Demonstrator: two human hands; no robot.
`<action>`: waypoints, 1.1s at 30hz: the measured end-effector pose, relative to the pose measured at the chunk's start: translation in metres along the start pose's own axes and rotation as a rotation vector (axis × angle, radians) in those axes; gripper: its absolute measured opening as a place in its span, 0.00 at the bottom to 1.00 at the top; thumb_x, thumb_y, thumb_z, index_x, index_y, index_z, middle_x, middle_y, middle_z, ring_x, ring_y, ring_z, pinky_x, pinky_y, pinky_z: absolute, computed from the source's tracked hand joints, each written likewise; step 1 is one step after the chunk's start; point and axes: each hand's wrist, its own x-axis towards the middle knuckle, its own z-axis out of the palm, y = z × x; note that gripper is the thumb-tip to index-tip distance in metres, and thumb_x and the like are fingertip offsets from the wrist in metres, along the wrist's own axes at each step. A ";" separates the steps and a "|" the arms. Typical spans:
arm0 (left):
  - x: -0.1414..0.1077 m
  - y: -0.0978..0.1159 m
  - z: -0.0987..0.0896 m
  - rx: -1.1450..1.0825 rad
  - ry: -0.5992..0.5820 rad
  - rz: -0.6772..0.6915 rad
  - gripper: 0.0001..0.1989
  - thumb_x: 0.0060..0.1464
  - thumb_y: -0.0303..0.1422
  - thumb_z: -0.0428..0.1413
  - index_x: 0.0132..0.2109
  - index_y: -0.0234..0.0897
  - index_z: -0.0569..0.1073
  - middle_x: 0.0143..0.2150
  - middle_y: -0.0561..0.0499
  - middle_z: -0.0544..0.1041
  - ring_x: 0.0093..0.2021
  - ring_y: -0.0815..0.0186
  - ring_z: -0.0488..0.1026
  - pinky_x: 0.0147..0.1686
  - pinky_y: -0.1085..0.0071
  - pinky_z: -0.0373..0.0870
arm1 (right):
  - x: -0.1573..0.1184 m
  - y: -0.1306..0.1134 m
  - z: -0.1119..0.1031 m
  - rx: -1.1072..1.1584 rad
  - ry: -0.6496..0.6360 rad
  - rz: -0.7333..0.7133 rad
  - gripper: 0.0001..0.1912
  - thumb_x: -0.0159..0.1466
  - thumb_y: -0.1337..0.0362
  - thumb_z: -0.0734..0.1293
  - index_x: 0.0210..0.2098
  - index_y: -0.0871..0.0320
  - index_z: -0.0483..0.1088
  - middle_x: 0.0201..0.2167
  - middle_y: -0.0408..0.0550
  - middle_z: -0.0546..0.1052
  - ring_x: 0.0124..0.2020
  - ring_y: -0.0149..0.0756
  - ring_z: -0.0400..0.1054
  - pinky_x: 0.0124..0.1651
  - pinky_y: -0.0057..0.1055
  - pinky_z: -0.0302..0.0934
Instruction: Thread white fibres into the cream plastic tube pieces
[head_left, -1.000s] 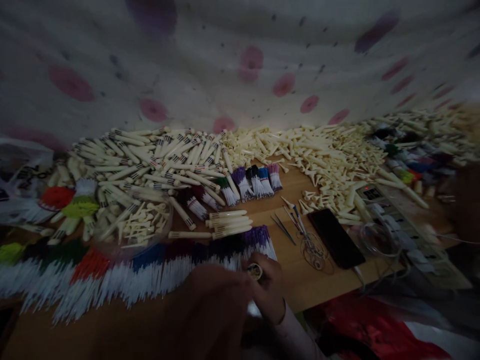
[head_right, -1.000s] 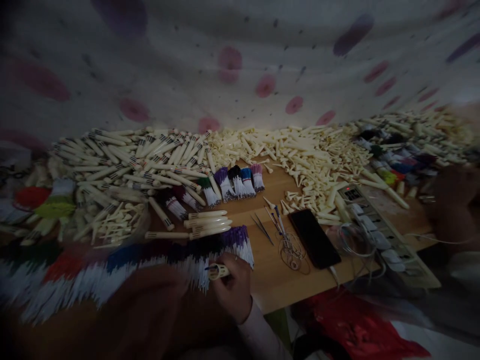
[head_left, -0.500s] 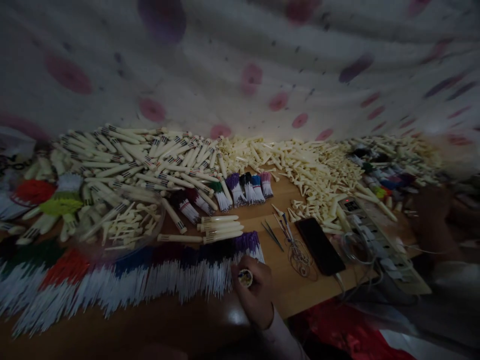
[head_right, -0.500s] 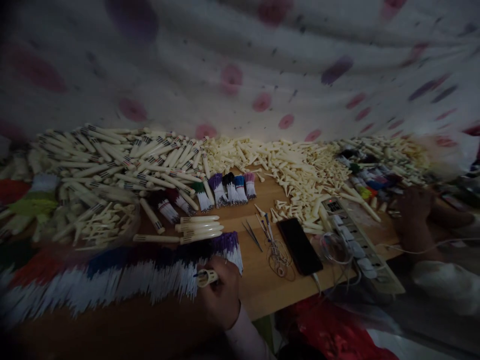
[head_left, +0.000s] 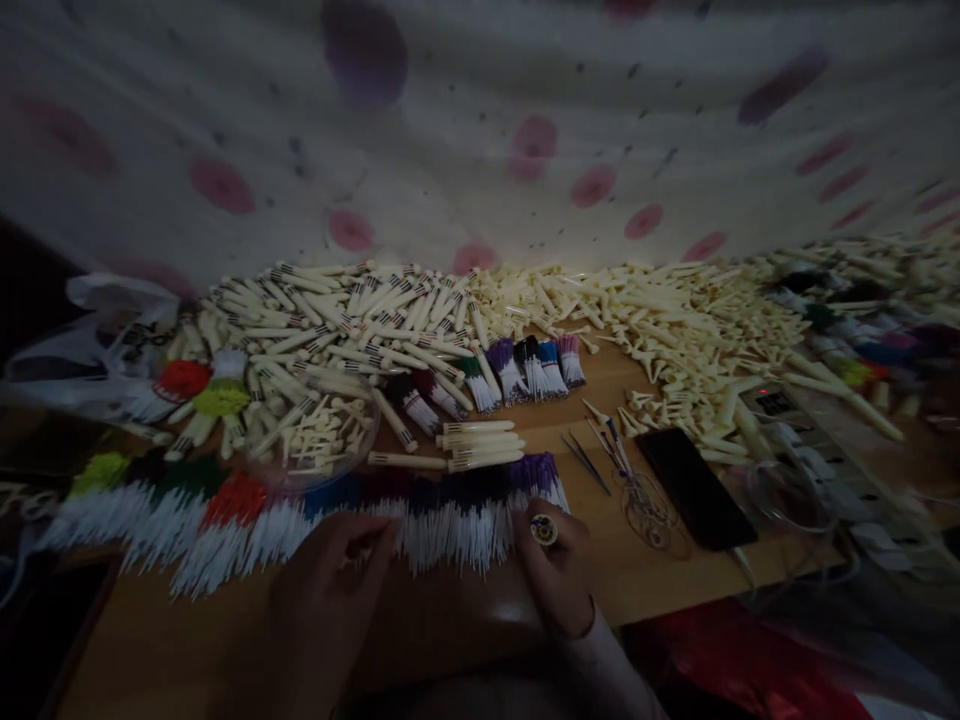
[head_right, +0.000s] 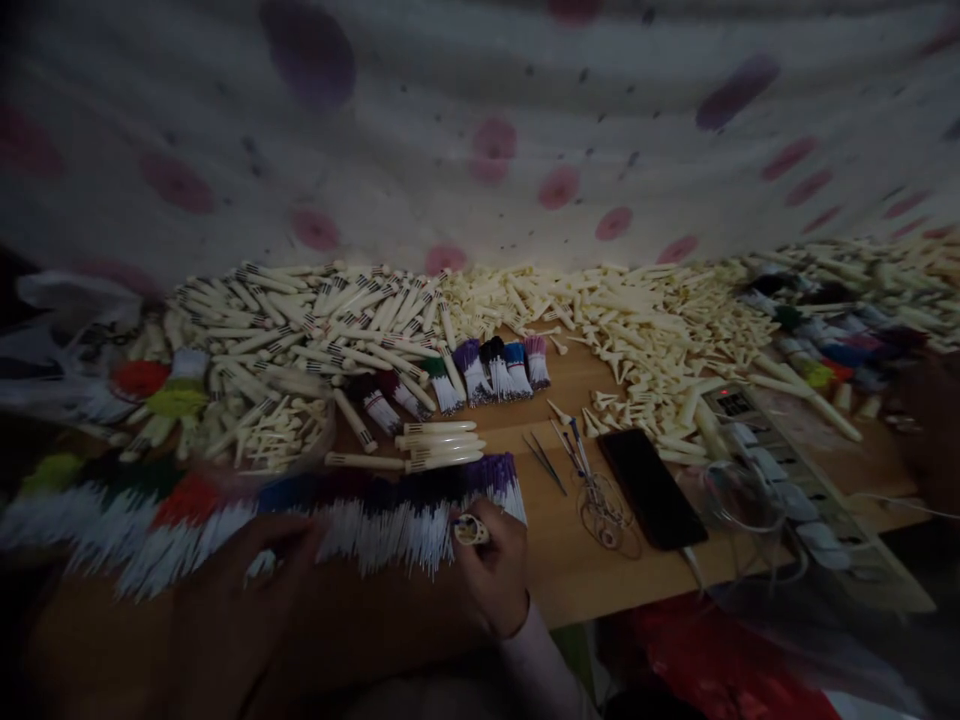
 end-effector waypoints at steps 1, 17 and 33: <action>-0.001 -0.007 0.004 0.058 -0.045 -0.066 0.05 0.59 0.35 0.62 0.34 0.44 0.76 0.27 0.59 0.78 0.24 0.69 0.73 0.26 0.73 0.69 | -0.001 0.001 0.000 0.002 -0.004 0.001 0.23 0.67 0.66 0.65 0.20 0.52 0.51 0.17 0.33 0.53 0.17 0.27 0.50 0.21 0.28 0.46; 0.004 -0.040 0.046 0.451 -0.378 -0.419 0.12 0.65 0.37 0.50 0.40 0.40 0.77 0.44 0.45 0.80 0.44 0.56 0.79 0.38 0.65 0.69 | -0.003 0.001 -0.005 -0.008 -0.015 -0.016 0.22 0.67 0.66 0.65 0.19 0.52 0.53 0.15 0.34 0.55 0.16 0.27 0.52 0.20 0.27 0.47; 0.021 -0.025 0.044 0.476 -0.461 -0.598 0.12 0.58 0.39 0.53 0.38 0.40 0.80 0.43 0.44 0.84 0.43 0.50 0.81 0.37 0.62 0.69 | -0.004 0.000 -0.004 0.028 0.006 -0.044 0.21 0.66 0.67 0.66 0.20 0.53 0.54 0.16 0.34 0.57 0.16 0.27 0.53 0.20 0.27 0.47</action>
